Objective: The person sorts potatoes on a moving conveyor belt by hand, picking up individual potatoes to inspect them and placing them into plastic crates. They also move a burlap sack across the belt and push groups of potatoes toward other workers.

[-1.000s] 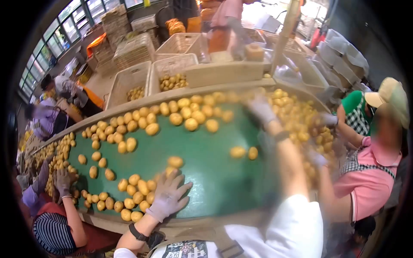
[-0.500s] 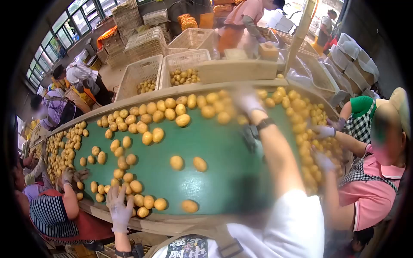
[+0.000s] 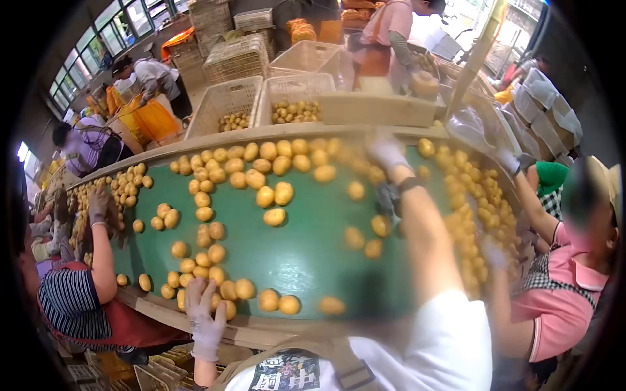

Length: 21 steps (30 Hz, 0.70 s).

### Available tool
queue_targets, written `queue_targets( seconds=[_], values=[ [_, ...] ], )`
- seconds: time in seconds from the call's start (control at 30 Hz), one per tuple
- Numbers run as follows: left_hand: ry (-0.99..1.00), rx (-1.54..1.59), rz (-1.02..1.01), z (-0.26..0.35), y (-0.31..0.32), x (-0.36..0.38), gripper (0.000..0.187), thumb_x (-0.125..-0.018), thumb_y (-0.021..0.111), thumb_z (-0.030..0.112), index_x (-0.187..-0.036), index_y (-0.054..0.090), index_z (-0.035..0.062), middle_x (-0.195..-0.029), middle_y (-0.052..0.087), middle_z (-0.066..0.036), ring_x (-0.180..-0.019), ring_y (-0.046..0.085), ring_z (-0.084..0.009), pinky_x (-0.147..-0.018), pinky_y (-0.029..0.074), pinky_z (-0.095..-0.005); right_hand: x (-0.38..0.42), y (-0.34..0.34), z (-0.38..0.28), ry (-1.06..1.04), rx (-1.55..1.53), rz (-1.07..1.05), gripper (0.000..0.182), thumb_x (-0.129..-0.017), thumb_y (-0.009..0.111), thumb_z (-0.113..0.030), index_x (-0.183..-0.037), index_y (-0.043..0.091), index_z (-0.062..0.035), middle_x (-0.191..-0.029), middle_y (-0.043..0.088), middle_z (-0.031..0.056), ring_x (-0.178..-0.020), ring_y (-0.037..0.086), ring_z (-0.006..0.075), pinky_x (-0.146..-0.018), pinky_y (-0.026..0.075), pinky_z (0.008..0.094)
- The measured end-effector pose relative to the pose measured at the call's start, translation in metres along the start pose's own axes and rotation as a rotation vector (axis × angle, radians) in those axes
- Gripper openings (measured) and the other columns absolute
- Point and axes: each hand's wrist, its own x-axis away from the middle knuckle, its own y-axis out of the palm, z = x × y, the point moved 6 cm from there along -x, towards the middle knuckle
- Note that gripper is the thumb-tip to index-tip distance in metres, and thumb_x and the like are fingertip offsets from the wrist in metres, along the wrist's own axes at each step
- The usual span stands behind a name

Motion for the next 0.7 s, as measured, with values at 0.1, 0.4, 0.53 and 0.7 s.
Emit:
queue_targets(
  seconds=[0.1,0.4,0.53,0.7],
  values=[
    [0.000,0.070,0.011,0.016,0.005,0.002,0.051,-0.079,0.073,0.013,-0.130,0.067,0.0082,-0.142,0.055,-0.018,-0.137,0.045,-0.0419,-0.117,0.032,-0.0536,0.019,0.007,0.004,-0.066,-0.201,-0.308,0.062,-0.096,0.057,-0.044,-0.142,0.051,-0.0024,-0.141,0.056,0.0285,-0.127,0.056,0.0436,-0.104,0.046,0.0468],
    [0.651,0.241,-0.421,0.110,0.071,-0.025,0.042,-0.078,0.077,0.027,-0.116,0.070,0.0105,-0.121,0.063,-0.013,-0.120,0.055,-0.0379,-0.109,0.041,-0.0526,0.137,0.037,-0.029,-0.302,-0.067,-0.295,0.060,-0.084,0.077,-0.041,-0.134,0.062,-0.0121,-0.140,0.055,0.0265,-0.131,0.054,0.0410,-0.110,0.045,0.0450],
    [0.641,0.185,-0.440,0.085,0.065,-0.018,0.033,-0.076,0.075,0.026,-0.106,0.071,0.0128,-0.119,0.064,-0.012,-0.118,0.057,-0.0361,-0.112,0.038,-0.0536,0.183,-0.072,-0.021,-0.566,-0.330,0.364,0.055,-0.079,0.082,-0.031,-0.126,0.063,-0.0090,-0.127,0.060,0.0196,-0.118,0.061,0.0351,-0.102,0.050,0.0433],
    [0.579,0.018,-0.392,0.068,0.062,-0.011,0.034,-0.076,0.073,0.026,-0.107,0.072,0.0152,-0.123,0.063,-0.012,-0.123,0.057,-0.0341,-0.117,0.027,-0.0624,0.191,-0.231,0.031,-0.563,-0.219,0.969,0.058,-0.086,0.077,-0.031,-0.134,0.058,-0.0057,-0.133,0.057,0.0230,-0.125,0.055,0.0380,-0.107,0.045,0.0447]
  ],
)
